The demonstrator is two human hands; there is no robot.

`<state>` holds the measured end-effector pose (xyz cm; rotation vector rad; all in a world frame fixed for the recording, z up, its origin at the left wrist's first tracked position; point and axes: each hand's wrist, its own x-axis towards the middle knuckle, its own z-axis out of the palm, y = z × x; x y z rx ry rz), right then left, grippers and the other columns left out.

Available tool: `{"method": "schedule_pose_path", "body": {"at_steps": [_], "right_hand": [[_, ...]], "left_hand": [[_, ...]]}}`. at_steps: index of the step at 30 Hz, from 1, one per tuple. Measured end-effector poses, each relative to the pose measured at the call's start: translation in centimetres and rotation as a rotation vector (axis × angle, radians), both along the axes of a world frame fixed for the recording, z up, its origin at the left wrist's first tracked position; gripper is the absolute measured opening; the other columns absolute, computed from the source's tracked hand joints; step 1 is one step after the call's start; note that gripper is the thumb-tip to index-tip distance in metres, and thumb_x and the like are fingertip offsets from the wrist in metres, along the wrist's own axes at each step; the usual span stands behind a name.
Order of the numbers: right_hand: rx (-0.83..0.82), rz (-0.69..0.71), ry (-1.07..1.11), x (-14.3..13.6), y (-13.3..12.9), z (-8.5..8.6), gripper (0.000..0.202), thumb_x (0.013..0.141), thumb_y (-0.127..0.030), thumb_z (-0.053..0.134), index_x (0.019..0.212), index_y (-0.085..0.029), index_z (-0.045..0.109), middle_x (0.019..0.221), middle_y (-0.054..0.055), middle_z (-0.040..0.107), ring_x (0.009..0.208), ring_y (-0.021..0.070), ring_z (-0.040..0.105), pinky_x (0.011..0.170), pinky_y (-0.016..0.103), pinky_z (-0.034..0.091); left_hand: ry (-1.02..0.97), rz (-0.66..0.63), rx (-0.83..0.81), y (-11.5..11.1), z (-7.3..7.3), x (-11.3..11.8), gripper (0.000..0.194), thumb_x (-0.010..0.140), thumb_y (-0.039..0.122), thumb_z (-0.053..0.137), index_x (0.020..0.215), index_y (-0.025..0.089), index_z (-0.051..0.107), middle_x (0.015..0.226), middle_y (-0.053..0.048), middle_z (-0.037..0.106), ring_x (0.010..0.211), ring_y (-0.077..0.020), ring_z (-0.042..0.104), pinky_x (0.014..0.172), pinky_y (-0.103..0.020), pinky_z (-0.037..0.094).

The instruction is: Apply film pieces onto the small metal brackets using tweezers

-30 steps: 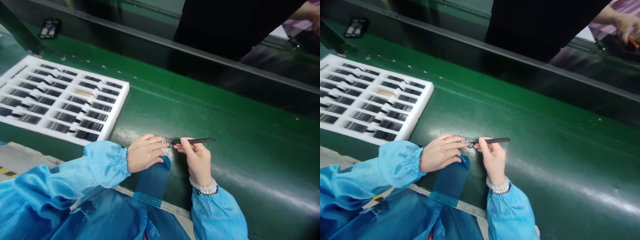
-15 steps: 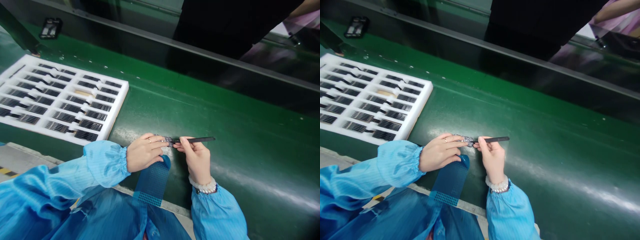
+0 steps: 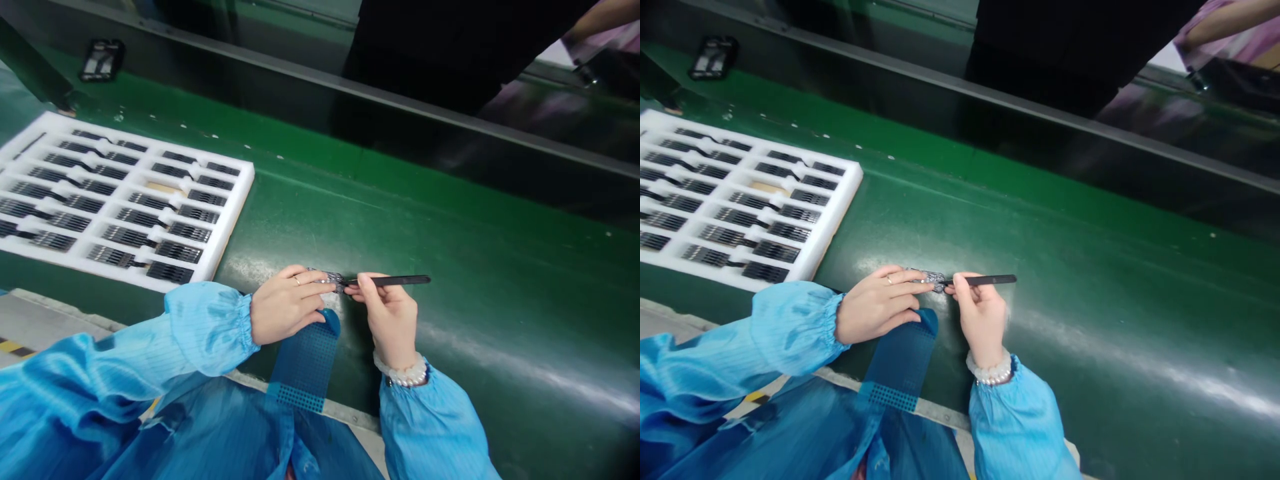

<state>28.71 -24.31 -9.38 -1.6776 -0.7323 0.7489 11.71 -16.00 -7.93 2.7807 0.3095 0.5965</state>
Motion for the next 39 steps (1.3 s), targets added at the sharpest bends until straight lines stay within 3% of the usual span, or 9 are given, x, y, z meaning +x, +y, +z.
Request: {"method": "schedule_pose_path", "body": {"at_steps": [12,17,39], "right_hand": [[0.052,0.097,-0.441,-0.8,-1.2,-0.3,0.017,0.086,-0.035,0.056,0.091,-0.02,0.062,0.082,0.004,0.071,0.07,0.0176,0.07,0.065,0.028,0.057],[0.07,0.141,-0.53,-0.8,-1.3,-0.1,0.017,0.088,-0.034,0.053,0.094,-0.021,0.062,0.086,0.005,0.07,0.072,0.0176,0.069,0.065,0.029,0.057],[0.045,0.119,-0.443,-0.7,-1.2,-0.3,0.018,0.087,-0.036,0.054,0.093,-0.021,0.062,0.084,0.004,0.071,0.072,0.0177,0.071,0.064,0.027,0.056]], "left_hand": [[0.019,-0.004,-0.006,0.1,0.1,-0.1,0.022,0.09,0.03,0.052,0.078,0.015,0.063,0.114,-0.002,0.065,0.111,-0.021,0.055,0.091,-0.034,0.035],[0.024,-0.003,-0.005,0.1,0.1,-0.1,0.022,0.09,0.03,0.052,0.079,0.015,0.064,0.115,-0.002,0.065,0.112,-0.0206,0.054,0.092,-0.034,0.036],[0.028,-0.011,-0.013,0.2,0.1,-0.1,0.023,0.09,0.03,0.051,0.076,0.016,0.062,0.115,-0.002,0.065,0.11,-0.0212,0.055,0.092,-0.035,0.033]]}}
